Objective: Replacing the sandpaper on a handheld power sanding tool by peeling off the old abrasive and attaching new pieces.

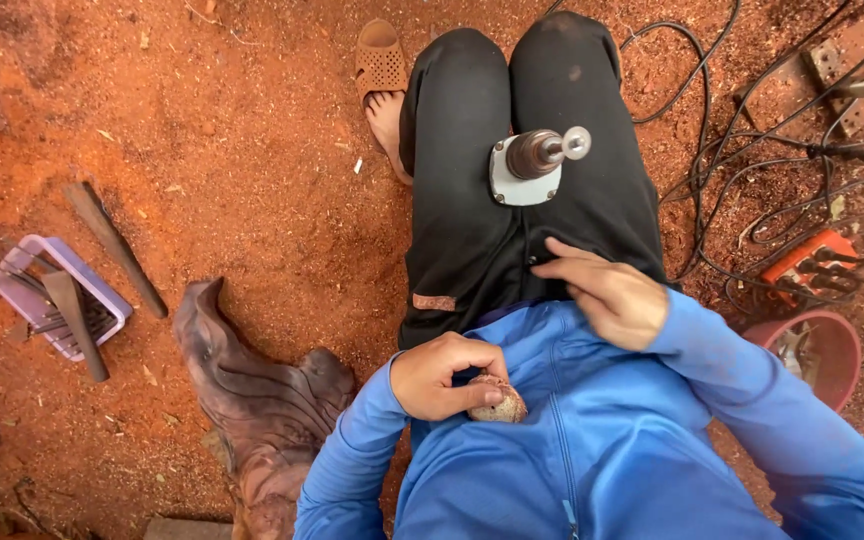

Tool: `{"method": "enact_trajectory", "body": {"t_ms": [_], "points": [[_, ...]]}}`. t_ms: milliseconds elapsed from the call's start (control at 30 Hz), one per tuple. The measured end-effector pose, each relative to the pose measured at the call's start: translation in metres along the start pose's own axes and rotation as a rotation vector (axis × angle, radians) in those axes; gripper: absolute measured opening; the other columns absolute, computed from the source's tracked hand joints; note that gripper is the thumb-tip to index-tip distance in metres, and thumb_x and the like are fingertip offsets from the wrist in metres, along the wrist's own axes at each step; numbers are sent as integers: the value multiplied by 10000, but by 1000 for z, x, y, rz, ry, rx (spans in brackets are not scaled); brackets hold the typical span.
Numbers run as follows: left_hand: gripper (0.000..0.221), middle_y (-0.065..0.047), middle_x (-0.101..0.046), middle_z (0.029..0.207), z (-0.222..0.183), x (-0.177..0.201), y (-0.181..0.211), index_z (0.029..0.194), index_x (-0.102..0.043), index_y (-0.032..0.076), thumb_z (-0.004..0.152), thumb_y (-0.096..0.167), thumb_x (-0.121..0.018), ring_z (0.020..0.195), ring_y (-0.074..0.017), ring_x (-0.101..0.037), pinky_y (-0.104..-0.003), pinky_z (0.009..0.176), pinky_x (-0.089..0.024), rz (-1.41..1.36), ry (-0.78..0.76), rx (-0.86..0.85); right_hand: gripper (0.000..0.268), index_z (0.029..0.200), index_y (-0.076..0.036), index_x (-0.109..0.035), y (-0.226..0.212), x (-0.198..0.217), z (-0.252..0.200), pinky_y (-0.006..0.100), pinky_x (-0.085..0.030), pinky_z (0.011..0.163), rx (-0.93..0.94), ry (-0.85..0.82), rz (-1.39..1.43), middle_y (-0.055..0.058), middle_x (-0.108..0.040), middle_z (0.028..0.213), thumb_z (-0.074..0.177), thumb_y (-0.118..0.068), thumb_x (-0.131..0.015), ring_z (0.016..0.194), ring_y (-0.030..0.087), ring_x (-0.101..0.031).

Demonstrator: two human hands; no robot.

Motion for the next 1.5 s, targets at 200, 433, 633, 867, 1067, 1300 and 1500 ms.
{"method": "enact_trajectory", "body": {"t_ms": [200,433,633,867,1067,1300,1500], "points": [[142,-81,-740,907,-2,7,-8,983,-764,83,988,222,-736,840,-213,-715,-360,799,-562,-79,167,-53,465,1319,-86,-691,20,19,-17,488,-569,963,-335,267,222,229,-742,1211,953,66,-447,1141,332,-715],[271,-220,-774,936,-23,62,-77,1133,-744,-95,902,48,-738,827,-255,-755,-372,701,-642,-328,937,-202,375,1282,-57,-714,40,12,-15,425,-611,807,-221,400,124,174,-797,1066,933,18,-601,931,255,-777],[346,-252,-740,1147,-48,147,-99,1174,-715,-93,869,62,-766,992,-323,-735,-412,849,-644,-602,1670,-294,335,1293,-67,-664,56,20,-12,245,-617,833,-239,296,6,112,-821,1019,983,-159,-581,848,144,-803],[400,-273,-734,1128,-35,174,-79,1289,-667,-58,944,141,-705,938,-388,-752,-469,698,-688,-633,1578,-404,343,1308,-131,-687,70,25,-2,243,-587,808,-346,278,-118,68,-829,902,976,-158,-605,754,139,-792],[274,-225,-744,1108,-30,204,-115,1164,-710,-21,922,106,-728,982,-378,-741,-485,690,-662,-666,1608,-311,348,1305,-95,-696,91,29,2,262,-618,721,-358,298,-6,125,-827,796,969,-106,-605,645,169,-778],[235,-49,-758,813,-85,271,-313,925,-831,75,774,253,-801,718,-150,-681,-368,618,-592,-97,1644,572,345,1284,-43,-697,108,30,11,322,-678,554,-420,307,160,203,-774,1132,972,-56,-553,708,245,-834],[586,-212,-691,1303,-123,312,-293,1347,-580,-16,862,247,-780,1178,-316,-694,-412,936,-594,185,1254,1379,351,1252,-48,-737,137,25,8,302,-682,493,-395,327,255,197,-820,1010,933,-65,-591,638,213,-852]]}}
Point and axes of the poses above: each hand's wrist, its own z-axis towards the middle knuckle, its own x-axis out of the back of the hand, y = z × x, the point moved 2 cm from there along z, towards the middle knuckle
